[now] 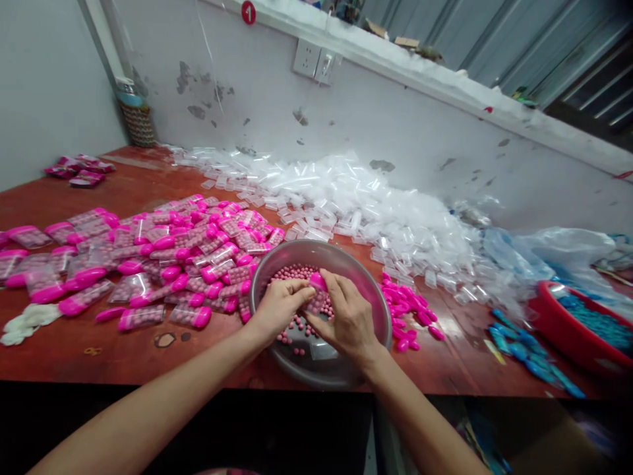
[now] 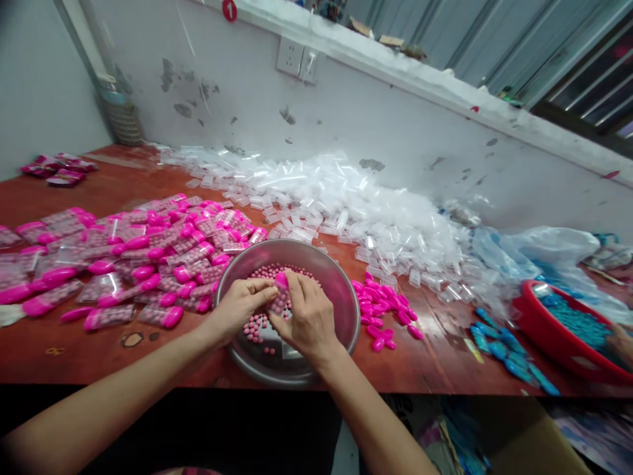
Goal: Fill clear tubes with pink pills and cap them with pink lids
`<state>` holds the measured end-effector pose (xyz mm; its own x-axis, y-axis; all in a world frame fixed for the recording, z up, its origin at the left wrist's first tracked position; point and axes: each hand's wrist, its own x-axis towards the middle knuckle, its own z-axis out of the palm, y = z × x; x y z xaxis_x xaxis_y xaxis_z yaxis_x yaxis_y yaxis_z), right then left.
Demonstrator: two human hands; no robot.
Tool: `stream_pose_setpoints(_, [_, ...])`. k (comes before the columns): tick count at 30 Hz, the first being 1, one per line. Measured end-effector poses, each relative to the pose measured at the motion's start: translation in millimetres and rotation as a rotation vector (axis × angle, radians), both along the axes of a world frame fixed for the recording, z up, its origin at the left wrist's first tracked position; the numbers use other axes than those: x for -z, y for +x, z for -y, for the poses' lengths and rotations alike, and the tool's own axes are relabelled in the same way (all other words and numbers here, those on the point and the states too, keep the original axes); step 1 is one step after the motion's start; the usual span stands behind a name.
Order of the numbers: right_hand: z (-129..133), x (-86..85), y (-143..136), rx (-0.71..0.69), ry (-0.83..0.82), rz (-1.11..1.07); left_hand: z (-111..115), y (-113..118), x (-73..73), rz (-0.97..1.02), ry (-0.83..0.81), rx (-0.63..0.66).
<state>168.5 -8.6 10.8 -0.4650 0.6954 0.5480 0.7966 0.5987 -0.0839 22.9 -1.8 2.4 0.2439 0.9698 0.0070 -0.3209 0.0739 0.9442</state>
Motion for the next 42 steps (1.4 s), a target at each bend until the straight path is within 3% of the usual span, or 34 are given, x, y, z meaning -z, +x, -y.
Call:
stream_pose_setpoints(3, [-3,-11.4,9,-0.036,-0.156,0.001,-2,-3,-4.3,0.059,-0.061,-0.072])
stream_pose_setpoints(6, [-4,-21.1,26,-0.046,-0.321,0.056,-15,-24,-16.4,0.096,-0.01,-0.147])
stream_pose_setpoints(11, [-3,-13.2,35,-0.045,-0.738,0.59,-66,-83,-35.1,-0.068,0.198,-0.443])
stream_pose_setpoints(13, [-2,-4.6,27,-0.045,-0.781,0.715,-86,-101,-30.8,-0.123,0.22,-0.493])
stream_pose_setpoints(16, [1,6.0,14,-0.064,-0.772,0.778,-104,-120,-12.3,-0.358,0.251,-0.563])
stream_pose_setpoints(19, [1,10.7,11,-0.076,-0.781,0.761,-108,-135,6.2,-0.489,0.29,-0.642])
stream_pose_setpoints(22, [-4,8.6,17,-0.077,-0.786,0.636,-101,-145,9.8,-0.58,0.346,-0.71])
stream_pose_setpoints(25, [-7,-0.4,22,-0.121,-0.737,0.433,-72,-136,-2.2,-0.628,0.417,-0.732])
stream_pose_setpoints(27, [-7,-7.7,21,-0.183,-0.65,0.35,-44,-118,-12.9,-0.633,0.45,-0.667])
stream_pose_setpoints(31, [-3,-18.9,11,-0.32,-0.38,0.228,9,-69,-22.6,-0.496,0.362,-0.162])
stream_pose_setpoints(34, [1,-23.4,3,-0.343,-0.249,0.102,27,-44,-18.3,-0.277,0.18,0.042])
stream_pose_setpoints(36, [5,-24.1,0,-0.304,-0.254,-0.035,29,-35,-14.7,-0.131,0.049,0.048])
stream_pose_setpoints(38, [10,-22.4,-2,-0.207,-0.322,-0.312,27,-30,-12.5,-0.027,-0.027,-0.026])
stream_pose_setpoints(42, [21,-15.3,-9,0.018,-0.563,-0.924,24,-21,-10.0,0.018,-0.022,-0.218])
